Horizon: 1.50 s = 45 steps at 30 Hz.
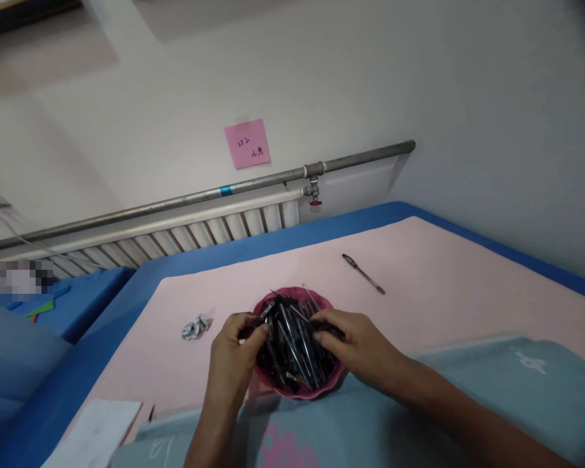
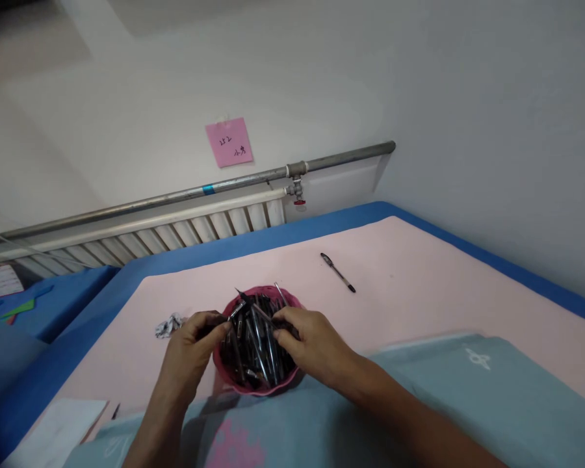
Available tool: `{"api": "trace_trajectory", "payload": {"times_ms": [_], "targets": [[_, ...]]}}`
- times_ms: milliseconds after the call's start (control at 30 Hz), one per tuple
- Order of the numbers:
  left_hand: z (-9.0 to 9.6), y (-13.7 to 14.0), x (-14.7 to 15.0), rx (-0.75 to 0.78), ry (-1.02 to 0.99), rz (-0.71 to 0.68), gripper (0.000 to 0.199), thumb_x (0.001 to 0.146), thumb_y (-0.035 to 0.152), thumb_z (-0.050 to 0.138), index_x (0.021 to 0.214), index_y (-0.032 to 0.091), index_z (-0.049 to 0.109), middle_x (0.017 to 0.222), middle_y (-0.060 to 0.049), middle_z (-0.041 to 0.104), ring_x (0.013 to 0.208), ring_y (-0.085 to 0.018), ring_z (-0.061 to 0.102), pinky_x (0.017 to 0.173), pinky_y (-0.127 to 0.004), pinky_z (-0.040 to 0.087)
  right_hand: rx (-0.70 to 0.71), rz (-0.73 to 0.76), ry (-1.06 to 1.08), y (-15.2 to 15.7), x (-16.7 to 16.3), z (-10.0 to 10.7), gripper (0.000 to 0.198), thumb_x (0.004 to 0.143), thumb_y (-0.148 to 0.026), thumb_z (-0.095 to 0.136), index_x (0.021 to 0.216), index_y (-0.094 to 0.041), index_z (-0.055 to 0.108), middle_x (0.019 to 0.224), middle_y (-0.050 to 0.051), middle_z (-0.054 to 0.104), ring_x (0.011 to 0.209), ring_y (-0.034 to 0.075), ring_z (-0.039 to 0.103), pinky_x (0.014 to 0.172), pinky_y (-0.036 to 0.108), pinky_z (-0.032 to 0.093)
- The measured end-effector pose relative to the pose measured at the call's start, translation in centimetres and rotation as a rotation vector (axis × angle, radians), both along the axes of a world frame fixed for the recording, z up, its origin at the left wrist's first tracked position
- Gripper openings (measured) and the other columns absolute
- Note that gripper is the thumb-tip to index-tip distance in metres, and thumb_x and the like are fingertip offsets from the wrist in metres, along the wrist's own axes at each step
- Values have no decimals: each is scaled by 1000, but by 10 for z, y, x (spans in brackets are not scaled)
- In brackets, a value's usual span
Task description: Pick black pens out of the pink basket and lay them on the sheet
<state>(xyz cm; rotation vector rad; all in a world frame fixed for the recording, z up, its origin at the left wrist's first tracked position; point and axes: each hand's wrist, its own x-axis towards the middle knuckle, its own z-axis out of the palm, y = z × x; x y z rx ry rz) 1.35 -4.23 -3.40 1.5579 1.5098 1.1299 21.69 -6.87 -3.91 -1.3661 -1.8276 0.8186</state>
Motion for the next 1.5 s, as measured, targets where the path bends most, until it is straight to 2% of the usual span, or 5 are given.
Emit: {"api": "trace_trajectory", "payload": {"times_ms": [133,267,767,1267,1500], "targets": [[5,4,-5,-237,-755,54,19,55,25,76,68,17,65,69,0,63,65,-11,57,64,-24,47,42,104,-62,-5,-4,3,22,77,-14,47,91,-20,63,83,1,65,75,14,60,69,26,44],[6,5,-3,-341,-996,83,24,50,18,80,69,16,65,69,1,64,64,-11,60,60,-22,50,50,145,-91,-9,-9,3,20,78,-14,48,90,-20,63,79,0,63,72,14,58,66,25,43],[0,2,10,-378,-1094,51,21,58,15,76,74,16,63,71,0,66,64,-11,62,60,-22,52,8,118,14,-10,-14,0,20,77,-13,48,88,-20,63,79,-1,63,72,14,58,66,27,44],[8,-7,25,-366,-1164,40,18,60,17,75,74,16,64,74,0,68,65,-11,63,59,-20,51,-383,177,474,-14,-21,3,10,74,-18,52,78,-19,61,58,-4,51,53,10,47,51,22,37],[2,-7,30,-392,-1224,12,14,65,19,73,76,17,64,76,0,68,71,-12,64,63,-23,52,-345,182,468,-14,-24,1,10,74,-18,53,79,-19,61,65,-2,56,58,11,51,55,23,40]]}}
